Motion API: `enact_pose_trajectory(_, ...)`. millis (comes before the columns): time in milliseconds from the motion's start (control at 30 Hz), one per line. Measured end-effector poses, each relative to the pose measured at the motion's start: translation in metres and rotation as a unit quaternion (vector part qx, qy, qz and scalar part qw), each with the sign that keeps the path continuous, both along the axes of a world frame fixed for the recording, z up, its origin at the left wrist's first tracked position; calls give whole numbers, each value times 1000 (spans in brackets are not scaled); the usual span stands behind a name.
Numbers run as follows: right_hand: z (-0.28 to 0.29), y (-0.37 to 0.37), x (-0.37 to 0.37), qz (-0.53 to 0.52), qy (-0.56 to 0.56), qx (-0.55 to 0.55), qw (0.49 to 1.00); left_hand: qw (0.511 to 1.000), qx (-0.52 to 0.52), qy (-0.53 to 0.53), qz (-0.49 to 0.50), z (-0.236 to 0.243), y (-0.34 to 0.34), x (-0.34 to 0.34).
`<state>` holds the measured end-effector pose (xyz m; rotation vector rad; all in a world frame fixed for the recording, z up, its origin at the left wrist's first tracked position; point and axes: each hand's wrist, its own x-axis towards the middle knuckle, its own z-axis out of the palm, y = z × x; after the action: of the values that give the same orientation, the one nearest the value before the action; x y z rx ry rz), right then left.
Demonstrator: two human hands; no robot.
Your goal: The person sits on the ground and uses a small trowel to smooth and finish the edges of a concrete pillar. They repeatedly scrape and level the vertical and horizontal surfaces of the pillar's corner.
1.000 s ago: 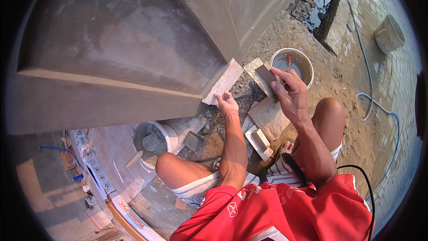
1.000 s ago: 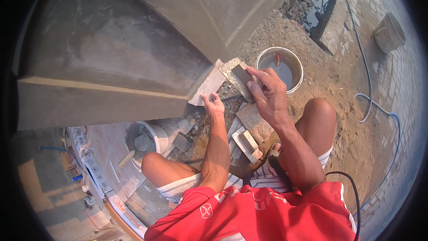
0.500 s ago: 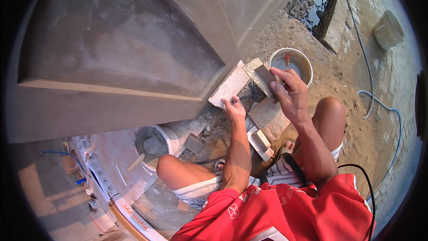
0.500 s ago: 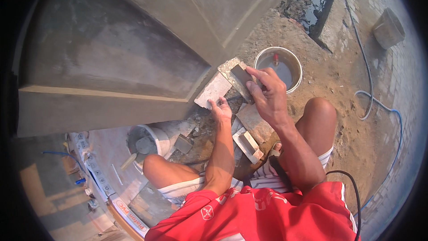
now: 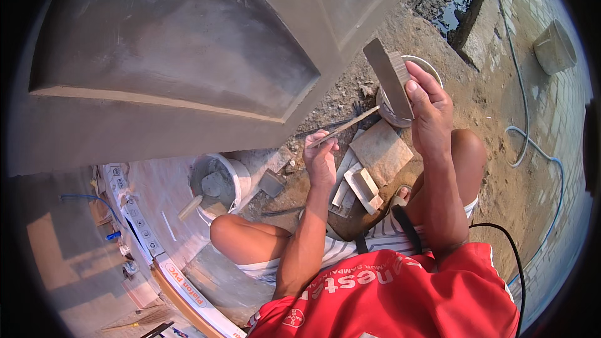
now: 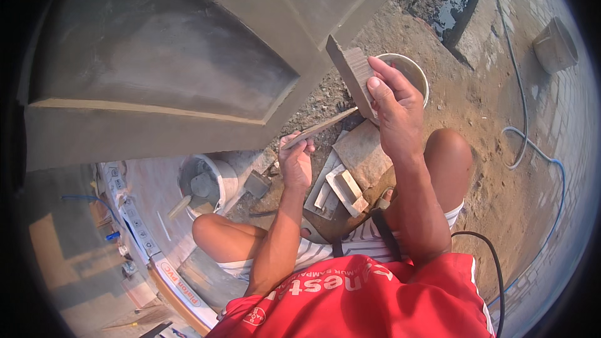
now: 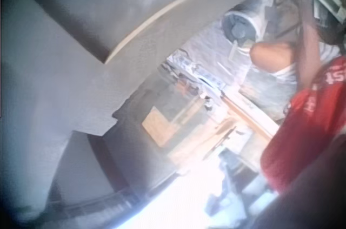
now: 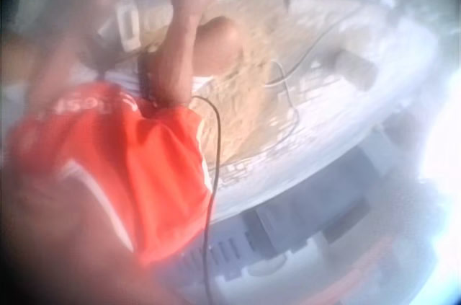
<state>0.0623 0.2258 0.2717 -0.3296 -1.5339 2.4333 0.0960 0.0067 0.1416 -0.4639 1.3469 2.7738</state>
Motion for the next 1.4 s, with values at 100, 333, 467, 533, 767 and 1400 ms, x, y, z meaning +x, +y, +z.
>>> enact_pose_trajectory(100,10,-1,-6,53,-12,-94,994,991,-89,83,-58,51,-41,10)
enact_pose_trajectory(333,-4,-8,-4,227,-91,-87,966,939,-263,185,-121,140,-112,39)
enact_pose_trajectory(467,-12,-26,-3,309,-139,-60,939,914,-308,223,-142,158,-129,49)
enact_pose_trajectory(533,-15,-39,2,341,-162,-53,925,921,-304,212,-122,161,-129,54)
enact_pose_trajectory(767,-24,-62,9,371,-184,-42,909,941,-243,219,-85,155,-140,62)
enact_pose_trajectory(1400,-33,-94,30,423,-193,-99,880,970,-186,151,-33,138,-142,59)
